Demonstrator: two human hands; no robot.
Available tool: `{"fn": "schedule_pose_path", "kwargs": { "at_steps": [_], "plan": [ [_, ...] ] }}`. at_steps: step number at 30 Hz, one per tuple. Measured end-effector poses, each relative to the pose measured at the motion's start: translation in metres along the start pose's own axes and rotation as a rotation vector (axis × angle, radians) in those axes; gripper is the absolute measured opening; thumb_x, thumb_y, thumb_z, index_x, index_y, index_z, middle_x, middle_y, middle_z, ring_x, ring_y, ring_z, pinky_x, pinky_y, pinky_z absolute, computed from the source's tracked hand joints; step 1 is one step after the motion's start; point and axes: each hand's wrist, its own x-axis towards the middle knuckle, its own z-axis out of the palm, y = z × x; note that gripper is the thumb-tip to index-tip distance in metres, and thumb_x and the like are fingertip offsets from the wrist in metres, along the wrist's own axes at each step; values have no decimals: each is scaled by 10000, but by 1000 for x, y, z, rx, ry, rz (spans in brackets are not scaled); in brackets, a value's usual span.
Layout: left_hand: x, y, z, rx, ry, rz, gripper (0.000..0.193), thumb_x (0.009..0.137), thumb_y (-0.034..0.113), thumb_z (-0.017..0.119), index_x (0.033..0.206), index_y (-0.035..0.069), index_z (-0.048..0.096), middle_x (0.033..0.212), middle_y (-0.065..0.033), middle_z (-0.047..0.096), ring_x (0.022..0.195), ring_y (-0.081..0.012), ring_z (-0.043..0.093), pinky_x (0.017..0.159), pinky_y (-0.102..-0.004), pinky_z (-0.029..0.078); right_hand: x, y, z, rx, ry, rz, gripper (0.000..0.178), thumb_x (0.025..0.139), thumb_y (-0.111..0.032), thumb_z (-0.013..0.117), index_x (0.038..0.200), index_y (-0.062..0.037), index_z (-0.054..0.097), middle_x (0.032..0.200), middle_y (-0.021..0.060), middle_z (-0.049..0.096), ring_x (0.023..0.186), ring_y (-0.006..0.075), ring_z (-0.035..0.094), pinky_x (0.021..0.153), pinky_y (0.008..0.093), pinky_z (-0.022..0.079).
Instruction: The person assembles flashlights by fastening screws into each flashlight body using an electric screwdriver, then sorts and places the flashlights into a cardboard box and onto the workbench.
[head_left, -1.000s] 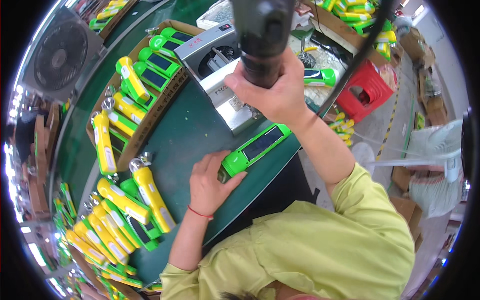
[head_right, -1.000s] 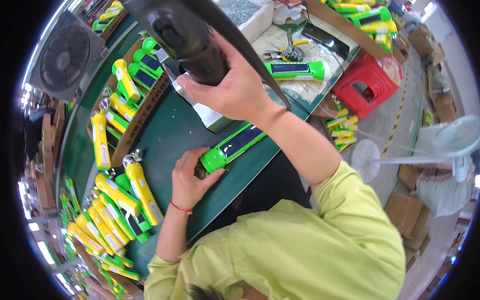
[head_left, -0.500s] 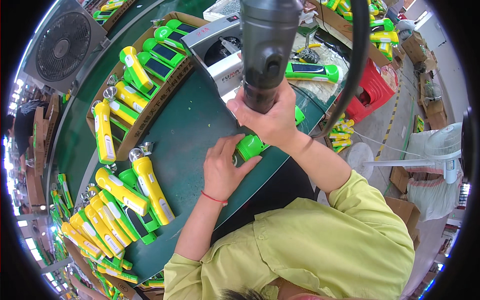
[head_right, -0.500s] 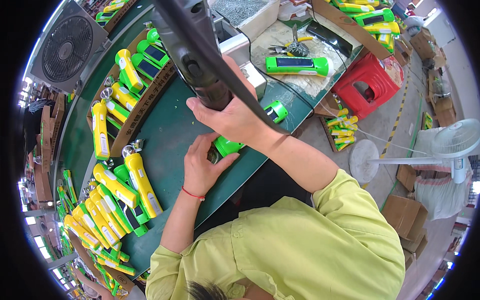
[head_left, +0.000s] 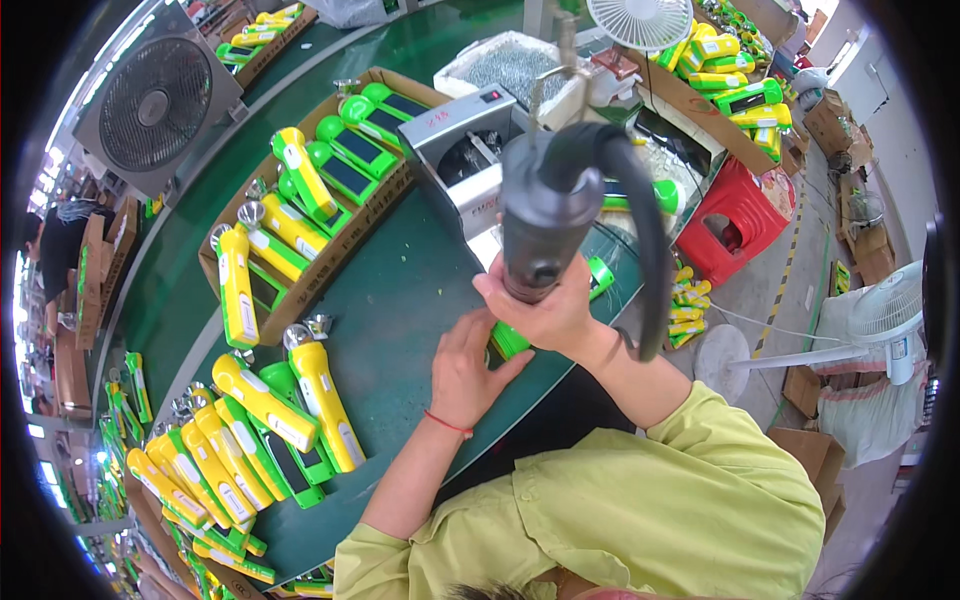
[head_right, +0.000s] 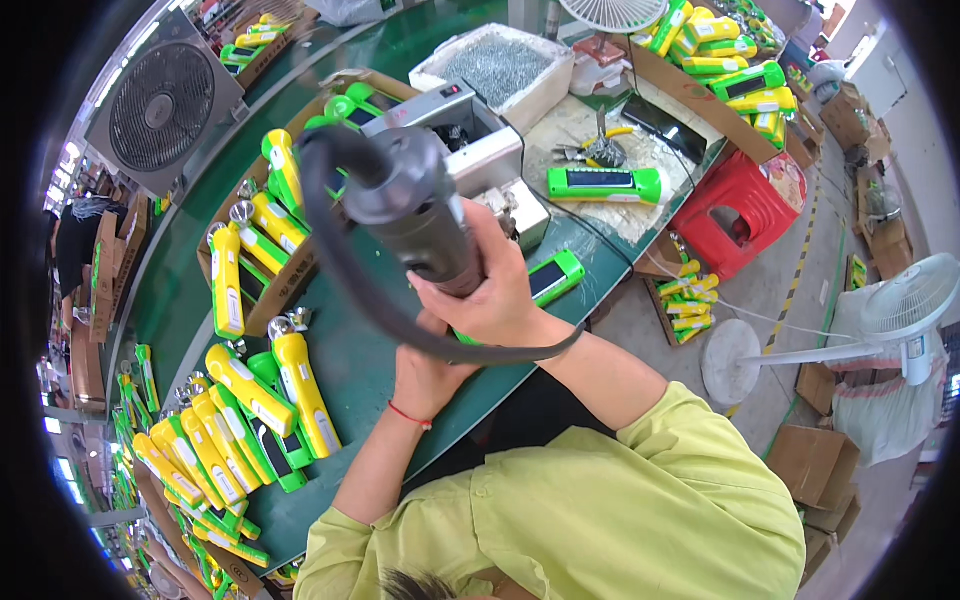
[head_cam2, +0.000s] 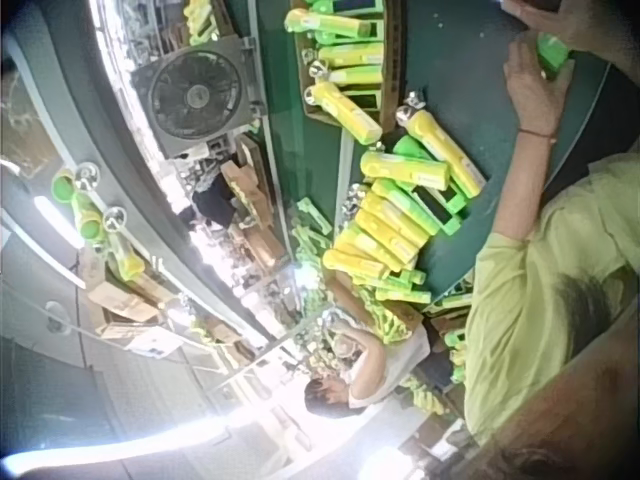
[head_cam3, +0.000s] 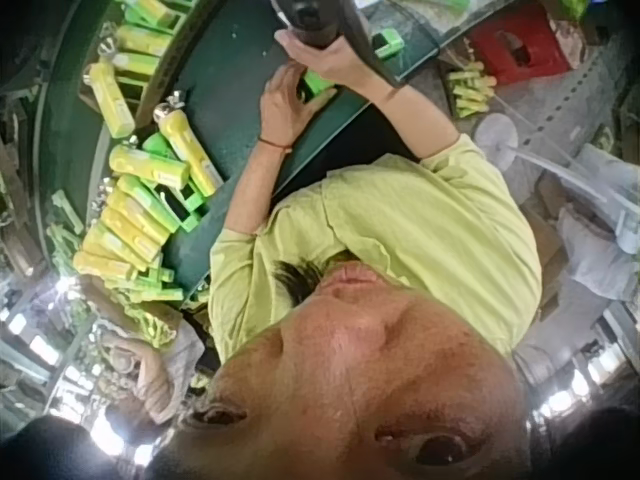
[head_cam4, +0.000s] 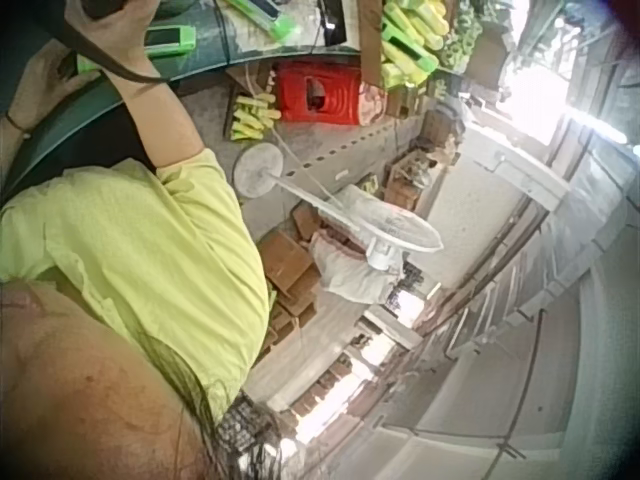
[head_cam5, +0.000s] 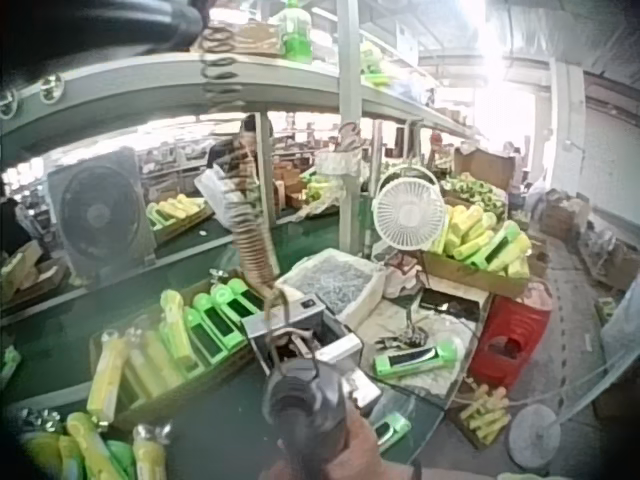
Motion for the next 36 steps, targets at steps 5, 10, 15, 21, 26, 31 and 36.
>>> {"fn": "schedule_pose_path", "kwargs": {
  "at_steps": [5,10,15,21,26,31,36],
  "plan": [
    [7,1,-5,-34,-67,-36,488,690,227,783,1094,36,588,1043,-116,629,909,-299,621,782,-380,497,7,2,-4,-17,31,42,454,751,-48,734,1138,-42,497,780,-2,583,671,58,552,591,226,459],
    [8,-2,-11,-23,6,45,453,663,159,795,1052,19,611,1027,-133,634,900,-299,630,785,-367,512,9,-19,-26,-36,61,71,451,752,-49,734,1136,-42,497,777,-2,583,667,59,552,588,227,458],
    [8,-8,-25,23,-1,-40,484,639,103,799,1076,21,609,1075,-156,620,976,-298,617,831,-355,509,46,-37,-47,-46,83,84,449,752,-49,734,1134,-42,498,775,-1,583,663,60,552,585,227,458],
    [1,-5,-18,5,3,-48,547,620,59,797,1121,28,580,1117,-155,594,1025,-309,591,875,-361,490,55,-17,-34,-46,84,81,447,752,-49,734,1132,-42,498,772,-1,583,657,60,552,581,228,458],
    [0,-3,-18,-11,-8,-46,536,631,58,789,1125,29,584,1110,-152,594,1015,-309,593,864,-365,495,58,-16,-34,-46,87,93,445,752,-50,734,1130,-42,499,769,0,583,653,61,552,578,228,457],
    [1,-6,-19,-29,-16,-70,520,641,54,782,1123,27,588,1100,-154,597,1009,-314,594,863,-366,493,54,-24,-30,-52,85,92,443,753,-50,734,1128,-41,499,766,0,583,648,62,552,575,228,457],
    [4,-9,-15,6,31,15,506,646,91,790,1113,64,597,1089,-140,596,960,-322,609,801,-382,518,17,-21,-17,-54,55,133,441,753,-50,733,1126,-41,500,764,1,583,644,62,552,572,229,457]
  ]
}}
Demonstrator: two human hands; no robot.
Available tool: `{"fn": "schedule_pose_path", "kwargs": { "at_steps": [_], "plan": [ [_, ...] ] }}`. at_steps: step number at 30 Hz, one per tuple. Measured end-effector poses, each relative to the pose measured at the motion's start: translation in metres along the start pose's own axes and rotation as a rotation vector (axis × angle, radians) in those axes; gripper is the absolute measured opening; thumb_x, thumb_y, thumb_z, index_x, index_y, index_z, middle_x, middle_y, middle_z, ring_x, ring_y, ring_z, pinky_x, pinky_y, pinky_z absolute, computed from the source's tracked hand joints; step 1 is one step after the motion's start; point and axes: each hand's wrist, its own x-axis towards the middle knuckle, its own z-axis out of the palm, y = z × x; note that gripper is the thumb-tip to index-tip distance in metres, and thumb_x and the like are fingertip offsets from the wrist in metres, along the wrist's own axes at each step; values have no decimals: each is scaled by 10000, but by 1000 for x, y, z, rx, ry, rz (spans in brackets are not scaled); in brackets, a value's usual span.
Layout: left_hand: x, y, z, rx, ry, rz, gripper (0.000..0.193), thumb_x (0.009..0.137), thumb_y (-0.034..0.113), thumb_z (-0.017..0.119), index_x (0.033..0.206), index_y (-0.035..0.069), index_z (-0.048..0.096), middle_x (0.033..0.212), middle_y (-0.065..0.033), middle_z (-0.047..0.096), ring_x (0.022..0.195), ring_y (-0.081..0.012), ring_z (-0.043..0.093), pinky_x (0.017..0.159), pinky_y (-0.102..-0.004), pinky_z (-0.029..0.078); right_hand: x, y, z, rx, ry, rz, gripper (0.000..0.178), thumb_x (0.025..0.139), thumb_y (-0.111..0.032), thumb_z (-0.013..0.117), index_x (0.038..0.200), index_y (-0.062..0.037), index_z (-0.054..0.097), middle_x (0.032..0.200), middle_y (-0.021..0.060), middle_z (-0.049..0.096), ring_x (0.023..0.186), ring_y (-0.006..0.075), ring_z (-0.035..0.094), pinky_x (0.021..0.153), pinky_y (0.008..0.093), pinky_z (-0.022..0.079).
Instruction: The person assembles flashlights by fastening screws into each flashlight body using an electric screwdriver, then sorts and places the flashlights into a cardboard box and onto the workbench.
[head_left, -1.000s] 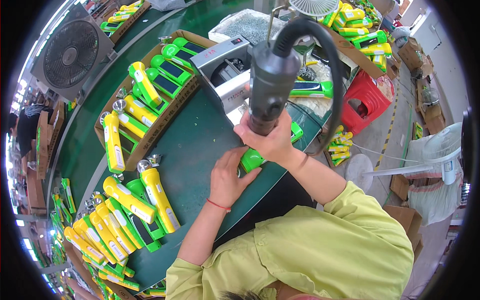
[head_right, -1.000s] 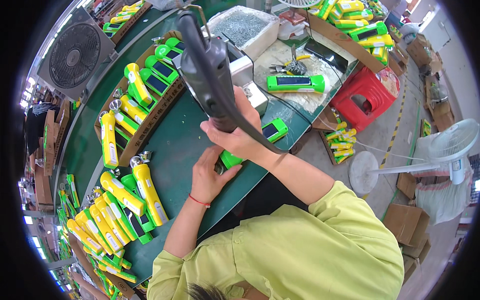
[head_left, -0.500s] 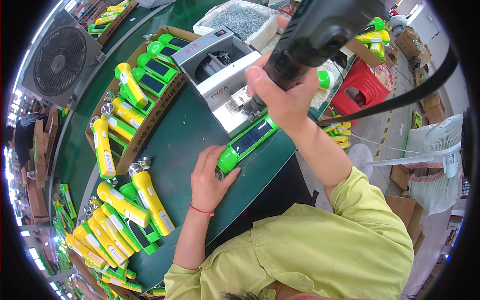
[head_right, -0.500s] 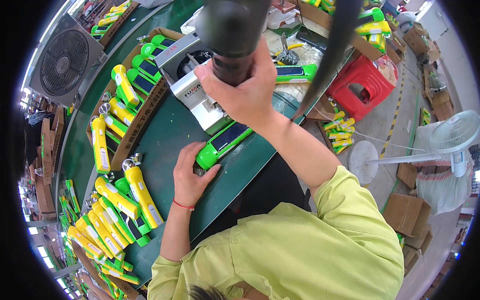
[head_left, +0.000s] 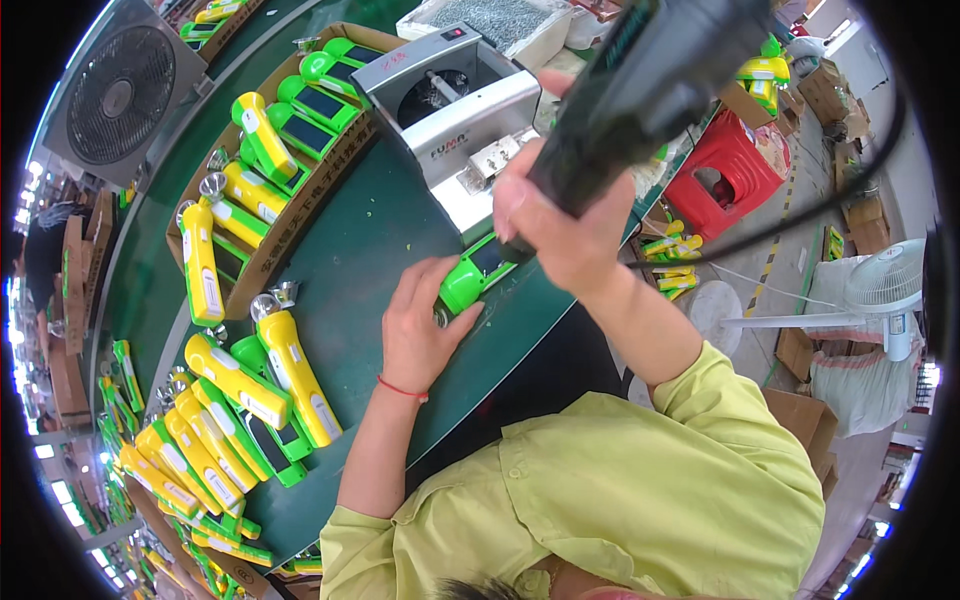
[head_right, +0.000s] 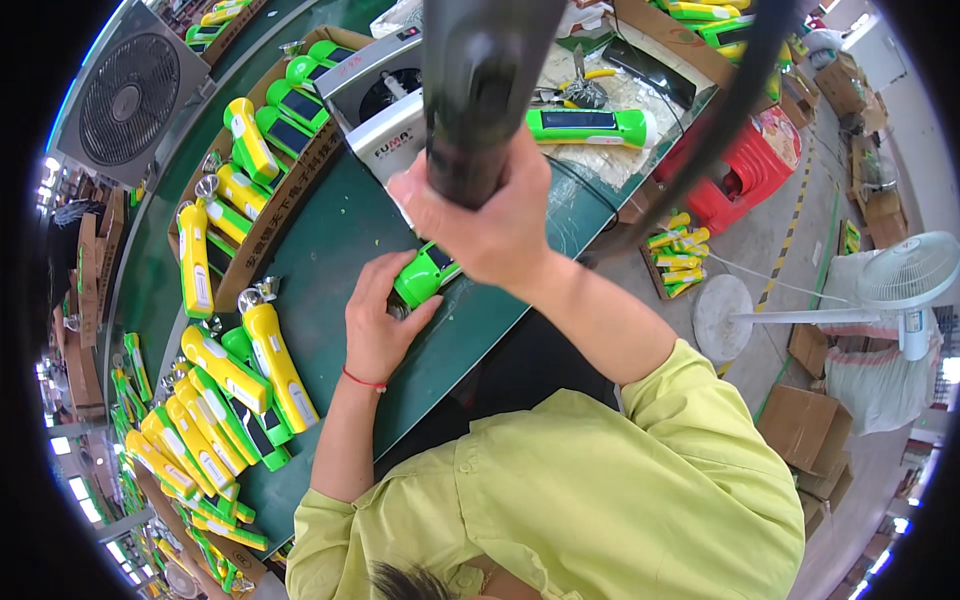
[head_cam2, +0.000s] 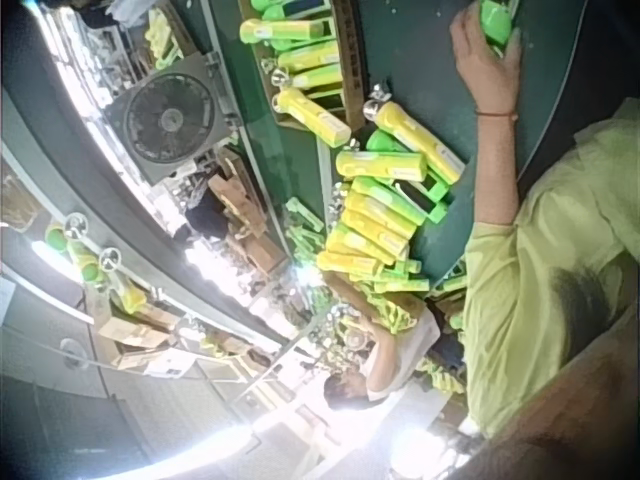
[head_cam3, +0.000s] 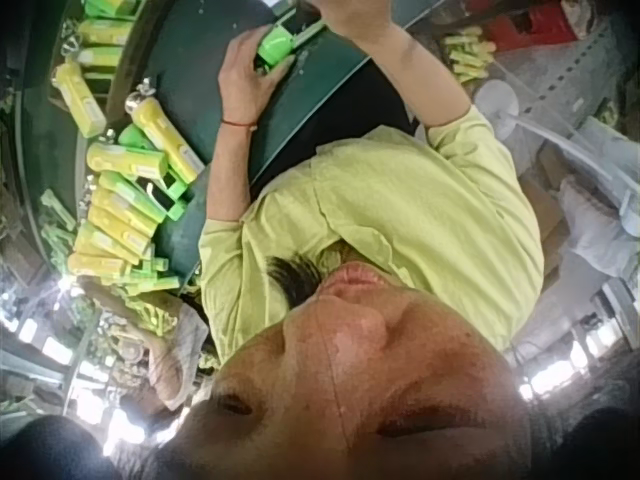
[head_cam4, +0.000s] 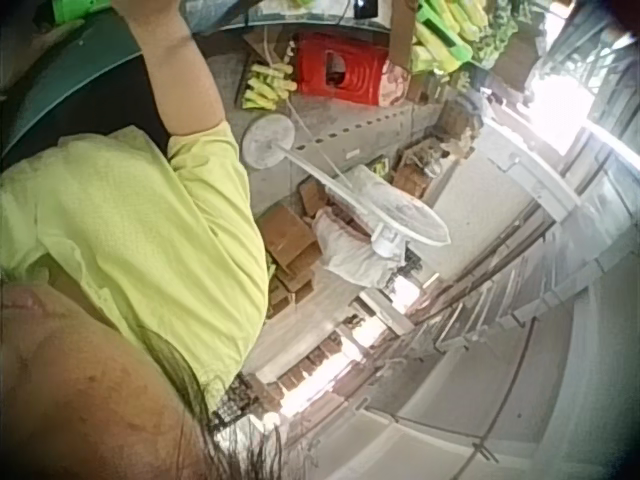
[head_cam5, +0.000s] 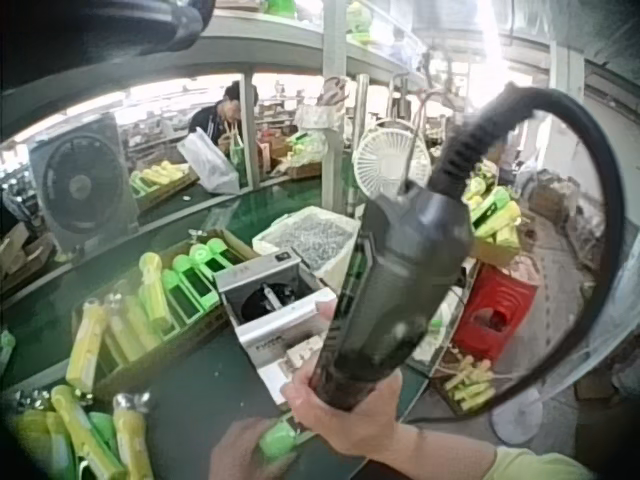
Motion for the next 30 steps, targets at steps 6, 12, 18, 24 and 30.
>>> {"fn": "schedule_pose_path", "kwargs": {
  "at_steps": [6,12,18,24,30],
  "plan": [
    [-2,-6,4,-9,7,14,542,644,102,792,1142,72,578,1101,-138,592,956,-329,606,797,-389,510,-18,7,19,2,-34,9,438,753,-51,733,1124,-41,500,760,1,583,639,63,552,568,229,456],
    [-4,-5,4,0,-27,12,559,652,153,797,1161,83,576,1092,-124,594,923,-311,606,781,-383,493,-29,20,16,2,-66,1,435,754,-51,733,1122,-41,501,757,2,583,633,64,552,564,230,456],
    [-3,-6,2,12,-41,12,522,678,185,781,1153,84,590,1081,-116,602,928,-300,605,788,-375,483,-34,13,9,-19,-77,-39,433,754,-52,733,1119,-41,501,754,3,583,628,64,552,560,230,456],
    [-6,0,4,-16,-13,-7,556,640,165,774,1154,73,583,1108,-123,573,981,-307,582,805,-383,476,-44,32,13,-34,-84,-104,430,754,-52,733,1117,-40,502,751,3,583,623,65,552,556,231,455],
    [1,-5,15,280,-28,81,540,631,190,769,1130,96,584,1050,-89,564,924,-274,561,748,-385,443,-40,21,14,-42,-62,-132,428,754,-52,733,1115,-40,502,747,4,583,618,66,552,553,231,455]
  ]
}}
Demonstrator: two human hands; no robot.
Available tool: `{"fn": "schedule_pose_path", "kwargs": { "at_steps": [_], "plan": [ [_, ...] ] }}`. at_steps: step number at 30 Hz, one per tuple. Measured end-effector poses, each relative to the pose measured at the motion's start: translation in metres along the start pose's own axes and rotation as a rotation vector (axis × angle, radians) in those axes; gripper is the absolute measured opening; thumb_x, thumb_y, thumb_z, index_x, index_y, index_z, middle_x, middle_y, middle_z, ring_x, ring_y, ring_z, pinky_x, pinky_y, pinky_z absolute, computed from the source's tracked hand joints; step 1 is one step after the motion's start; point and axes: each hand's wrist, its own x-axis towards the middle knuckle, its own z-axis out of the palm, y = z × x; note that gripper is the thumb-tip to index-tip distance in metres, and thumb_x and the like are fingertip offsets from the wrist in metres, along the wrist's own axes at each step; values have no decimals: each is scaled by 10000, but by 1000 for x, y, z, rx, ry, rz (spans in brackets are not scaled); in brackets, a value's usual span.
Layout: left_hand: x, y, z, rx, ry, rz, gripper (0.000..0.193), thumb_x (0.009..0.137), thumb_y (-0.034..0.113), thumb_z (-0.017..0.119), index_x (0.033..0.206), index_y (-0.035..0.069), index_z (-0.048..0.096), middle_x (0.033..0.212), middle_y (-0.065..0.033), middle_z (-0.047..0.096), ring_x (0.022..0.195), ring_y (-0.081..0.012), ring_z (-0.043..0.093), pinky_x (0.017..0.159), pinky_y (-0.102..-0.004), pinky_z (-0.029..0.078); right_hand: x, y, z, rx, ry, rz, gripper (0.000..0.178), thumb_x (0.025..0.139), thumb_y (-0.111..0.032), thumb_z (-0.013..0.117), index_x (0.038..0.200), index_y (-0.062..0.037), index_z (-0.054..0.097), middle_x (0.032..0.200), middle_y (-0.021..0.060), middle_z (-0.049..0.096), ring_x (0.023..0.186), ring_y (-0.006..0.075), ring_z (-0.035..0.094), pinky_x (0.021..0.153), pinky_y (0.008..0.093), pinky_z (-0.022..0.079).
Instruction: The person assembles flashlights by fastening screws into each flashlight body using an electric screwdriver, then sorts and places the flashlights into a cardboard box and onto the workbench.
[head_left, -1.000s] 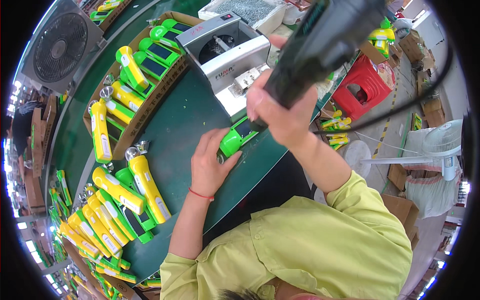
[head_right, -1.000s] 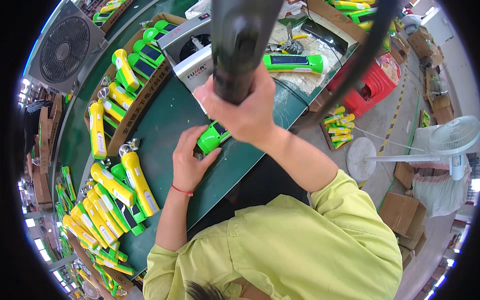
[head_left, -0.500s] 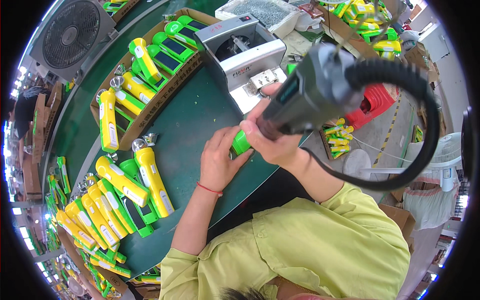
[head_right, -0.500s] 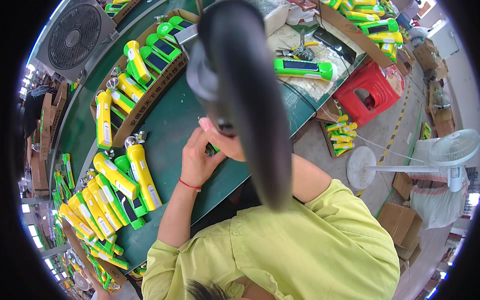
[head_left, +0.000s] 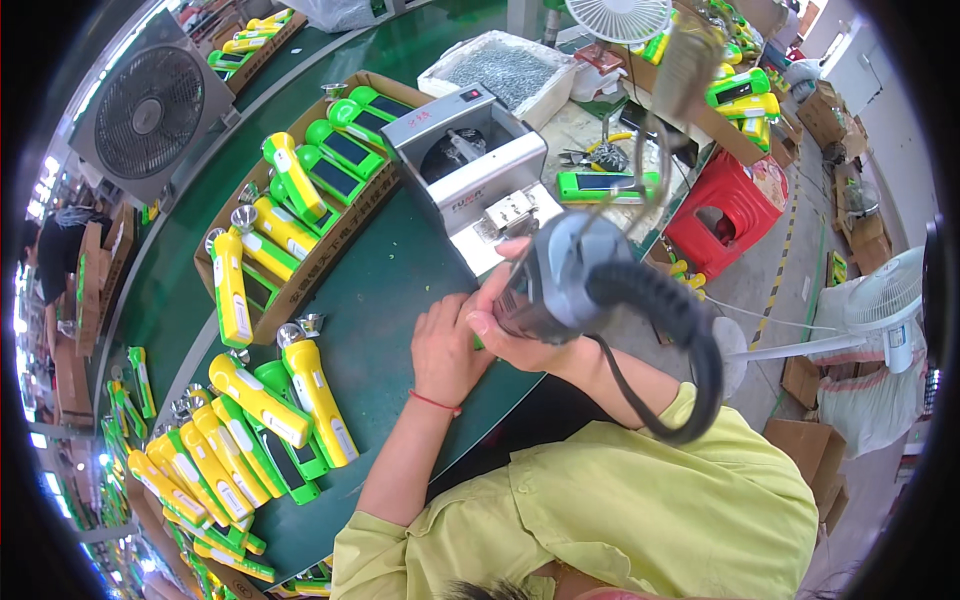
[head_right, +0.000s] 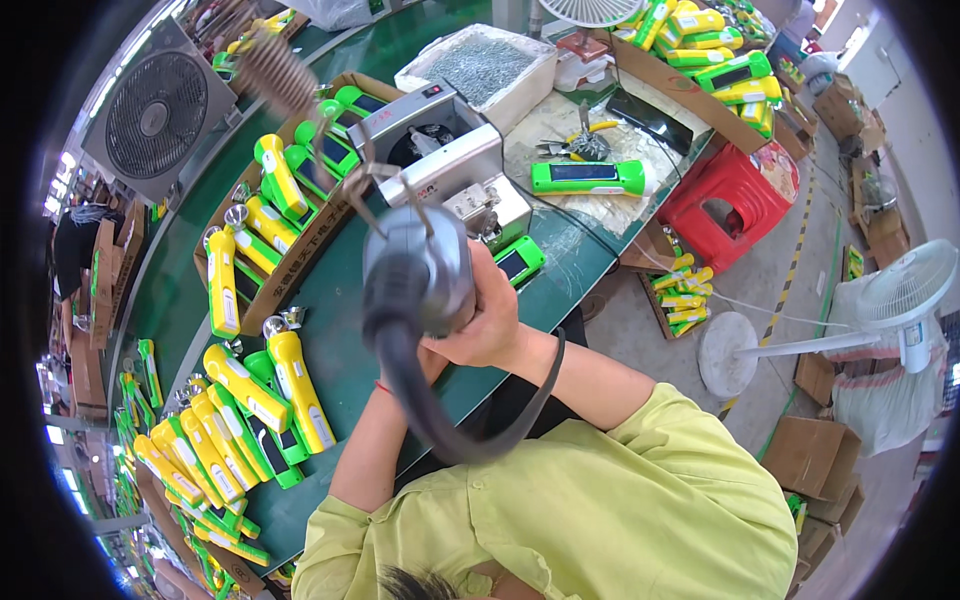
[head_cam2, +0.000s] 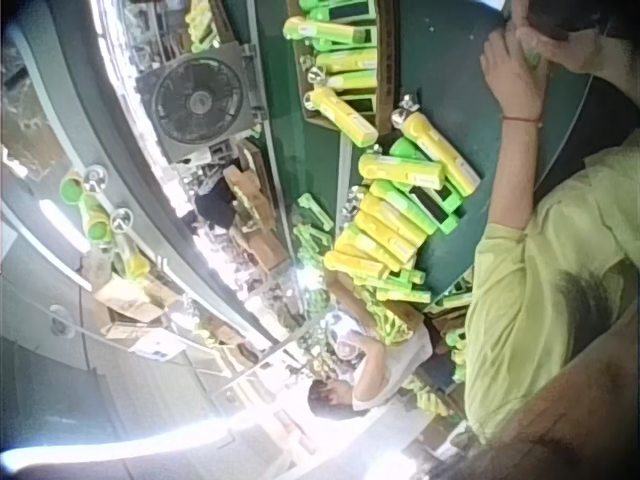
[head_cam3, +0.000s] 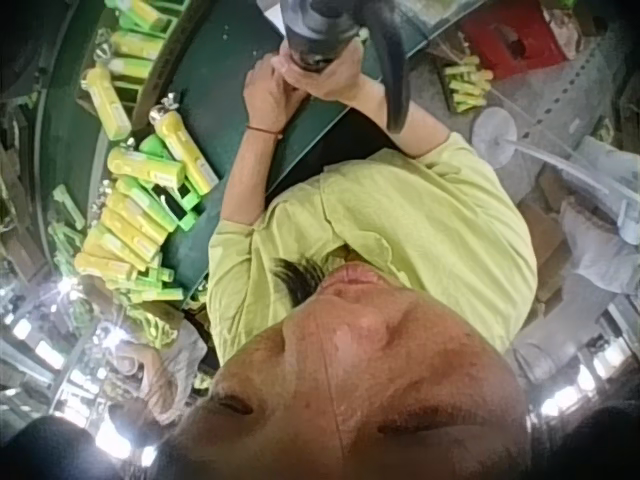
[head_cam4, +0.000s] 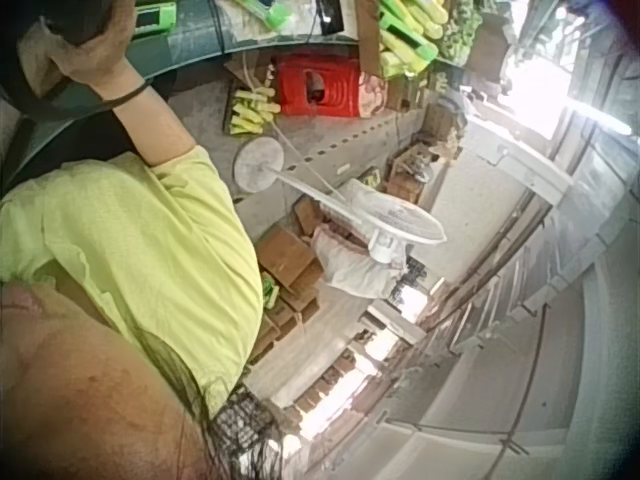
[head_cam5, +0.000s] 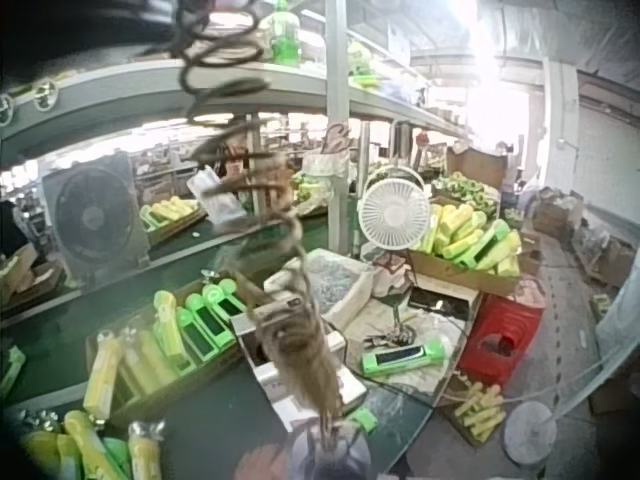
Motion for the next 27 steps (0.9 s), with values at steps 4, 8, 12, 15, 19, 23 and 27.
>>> {"fn": "schedule_pose_path", "kwargs": {
  "at_steps": [4,8,12,15,19,23,27],
  "plan": [
    [3,6,-22,46,-61,-18,524,617,193,790,1099,81,618,1012,-99,611,927,-280,587,749,-379,457,28,-14,-24,-7,10,8,426,755,-53,733,1113,-40,502,745,4,583,614,67,552,550,231,455],
    [-3,-12,-41,42,-107,-62,583,601,207,813,1133,82,609,1029,-101,604,931,-280,584,788,-374,448,73,-24,-43,-17,17,25,425,755,-53,732,1112,-40,503,743,5,583,610,67,552,548,232,454],
    [-3,-8,-36,22,-43,-41,569,604,203,817,1122,83,615,1020,-109,596,915,-286,577,787,-374,451,82,-5,-37,-16,13,33,423,755,-53,732,1110,-40,503,741,5,583,607,68,552,545,232,454],
    [-4,-8,-33,19,-26,-21,529,625,174,804,1112,86,618,1018,-110,597,905,-283,575,773,-373,458,81,0,-31,-21,12,48,422,755,-53,732,1109,-40,503,739,6,583,604,68,552,543,232,454],
    [-2,-8,-32,13,-40,-19,527,622,165,805,1109,84,619,1016,-109,600,906,-285,577,772,-375,458,80,-9,-32,-35,22,65,420,755,-54,732,1107,-40,504,737,6,583,601,68,552,541,232,454],
    [-1,-9,-32,23,-37,-18,514,619,168,806,1094,93,623,1005,-85,603,890,-263,576,759,-364,447,62,-13,-30,-51,31,83,418,756,-54,732,1106,-39,504,735,6,583,597,69,552,538,233,454],
    [-3,-10,-29,35,-17,-17,507,621,180,803,1090,103,624,999,-62,605,877,-239,572,749,-353,436,40,-8,-42,-60,32,111,417,756,-54,732,1104,-39,504,733,7,583,594,69,552,536,233,453]
  ]
}}
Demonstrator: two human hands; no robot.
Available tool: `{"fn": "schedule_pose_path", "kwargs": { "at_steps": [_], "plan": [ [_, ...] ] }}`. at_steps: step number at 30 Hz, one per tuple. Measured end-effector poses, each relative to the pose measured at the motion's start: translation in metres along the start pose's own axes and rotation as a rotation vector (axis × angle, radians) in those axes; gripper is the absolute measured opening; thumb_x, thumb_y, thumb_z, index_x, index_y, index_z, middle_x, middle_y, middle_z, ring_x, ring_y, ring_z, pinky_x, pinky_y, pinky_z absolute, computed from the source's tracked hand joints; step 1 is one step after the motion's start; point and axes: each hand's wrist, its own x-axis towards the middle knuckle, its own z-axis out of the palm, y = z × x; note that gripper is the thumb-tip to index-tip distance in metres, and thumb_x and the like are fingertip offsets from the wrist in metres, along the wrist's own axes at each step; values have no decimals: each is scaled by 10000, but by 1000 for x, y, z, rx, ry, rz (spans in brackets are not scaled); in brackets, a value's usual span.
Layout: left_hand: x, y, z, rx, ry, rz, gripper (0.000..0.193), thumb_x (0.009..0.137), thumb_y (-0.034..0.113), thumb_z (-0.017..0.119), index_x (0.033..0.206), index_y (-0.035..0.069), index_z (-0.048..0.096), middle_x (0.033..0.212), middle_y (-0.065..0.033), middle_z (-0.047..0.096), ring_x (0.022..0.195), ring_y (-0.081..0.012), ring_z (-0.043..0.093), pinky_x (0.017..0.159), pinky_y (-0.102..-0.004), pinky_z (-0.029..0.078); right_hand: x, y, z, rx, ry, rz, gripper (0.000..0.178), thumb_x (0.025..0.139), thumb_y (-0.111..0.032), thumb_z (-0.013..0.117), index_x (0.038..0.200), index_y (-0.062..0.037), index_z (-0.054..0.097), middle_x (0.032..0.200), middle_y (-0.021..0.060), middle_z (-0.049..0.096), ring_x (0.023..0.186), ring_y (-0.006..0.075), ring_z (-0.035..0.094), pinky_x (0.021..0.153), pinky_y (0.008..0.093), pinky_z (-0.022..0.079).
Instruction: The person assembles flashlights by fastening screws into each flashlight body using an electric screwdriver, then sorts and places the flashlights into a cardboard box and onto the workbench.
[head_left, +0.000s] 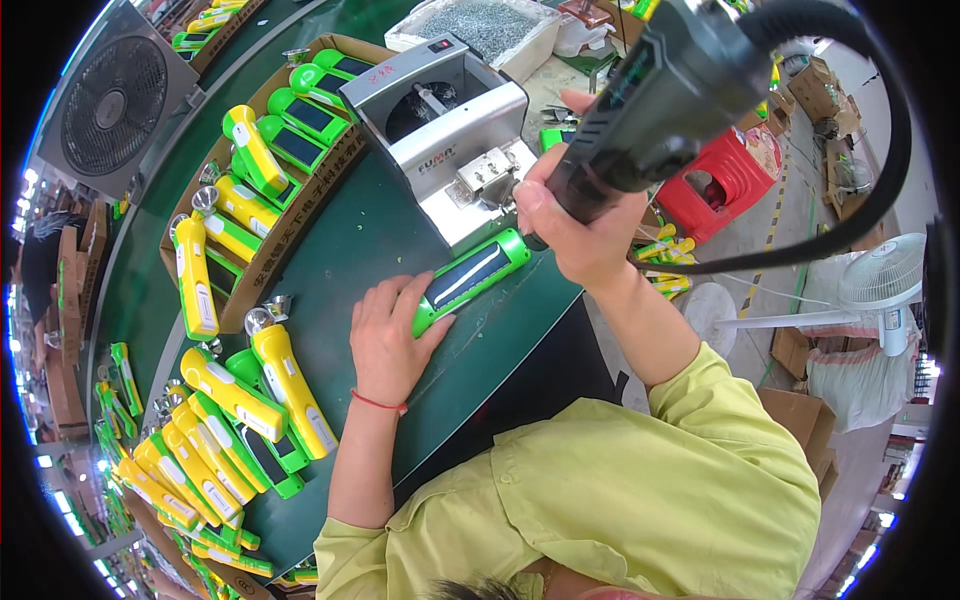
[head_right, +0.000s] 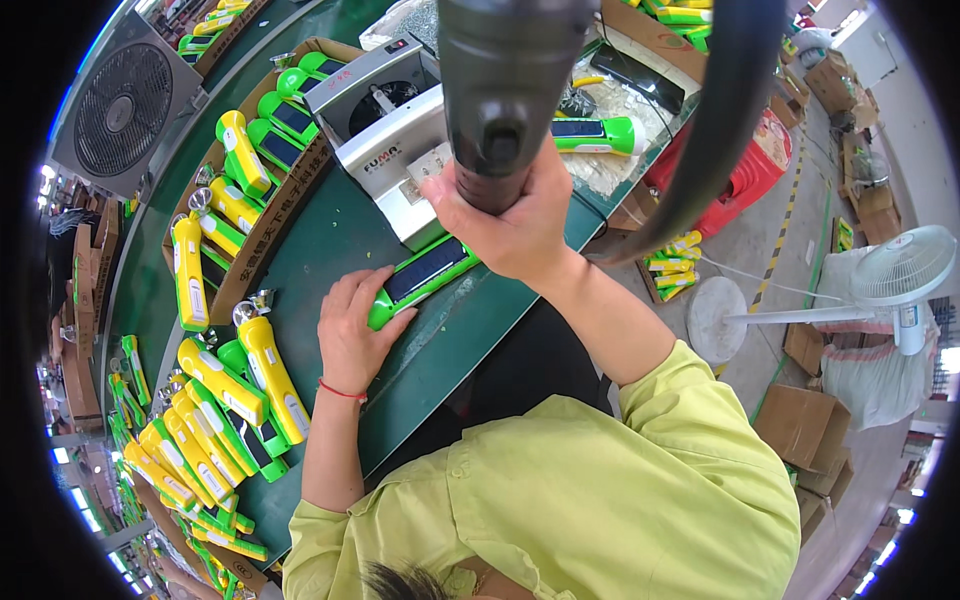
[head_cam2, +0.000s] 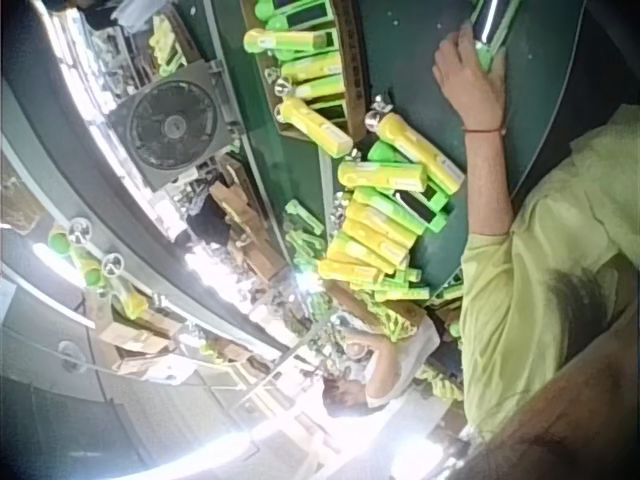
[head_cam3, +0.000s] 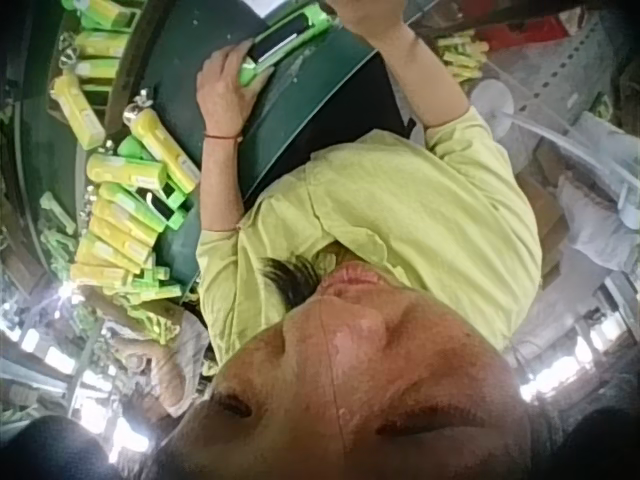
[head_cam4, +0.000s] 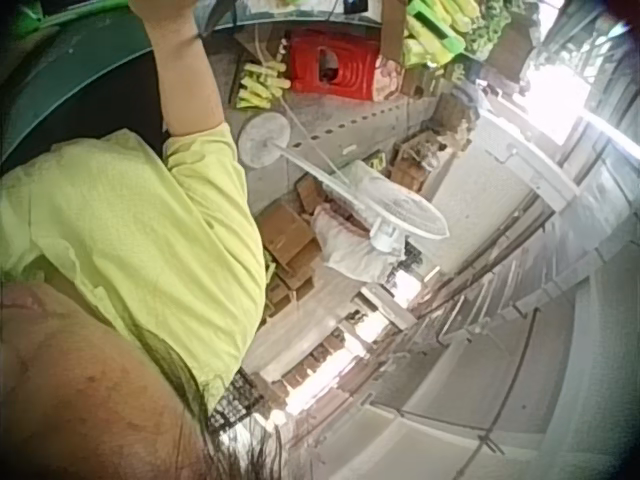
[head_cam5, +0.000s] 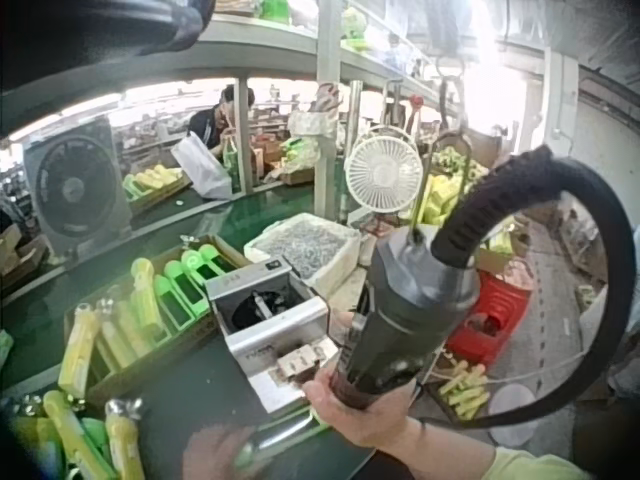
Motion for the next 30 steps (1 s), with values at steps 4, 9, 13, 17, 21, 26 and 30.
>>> {"fn": "schedule_pose_path", "kwargs": {
  "at_steps": [4,9,13,17,21,26,30],
  "plan": [
    [1,1,1,-19,-25,-19,512,631,167,801,1103,92,617,1020,-105,606,915,-290,583,781,-379,462,-10,8,-4,-4,6,7,415,756,-54,732,1103,-39,505,731,7,583,590,70,552,533,233,453],
    [-1,1,-1,-11,-29,-30,515,628,175,801,1105,94,624,1021,-104,610,911,-287,584,781,-379,462,-20,22,0,3,-5,9,413,756,-55,732,1101,-39,505,728,8,583,586,71,552,530,234,453],
    [-2,0,-6,19,-27,-25,515,634,199,796,1111,95,630,1023,-101,613,909,-285,586,778,-384,459,-32,32,5,63,-56,-2,411,756,-55,732,1099,-39,505,726,8,583,582,71,552,528,234,453],
    [2,2,-3,49,-48,12,548,633,262,790,1130,113,613,1028,-85,609,951,-256,577,824,-382,429,-32,35,-3,144,-112,-24,410,757,-55,732,1098,-39,506,724,9,583,579,72,552,525,234,452],
    [15,19,-7,172,-52,55,574,629,291,786,1128,81,596,1033,-80,601,952,-243,574,850,-388,410,-31,32,-9,200,-153,-58,408,757,-56,732,1096,-38,506,722,9,583,575,72,552,523,235,452],
    [21,27,7,230,-115,57,546,641,288,771,1080,28,576,976,-78,597,892,-226,579,832,-379,413,-38,30,-12,250,-182,-83,406,757,-56,731,1095,-38,506,719,9,583,571,73,552,520,235,452],
    [25,28,2,300,-307,-53,464,624,275,775,1001,74,592,886,-49,590,864,-206,597,774,-358,428,-27,22,8,269,-183,-107,404,757,-56,731,1093,-38,507,717,10,583,567,73,552,517,235,452]
  ]
}}
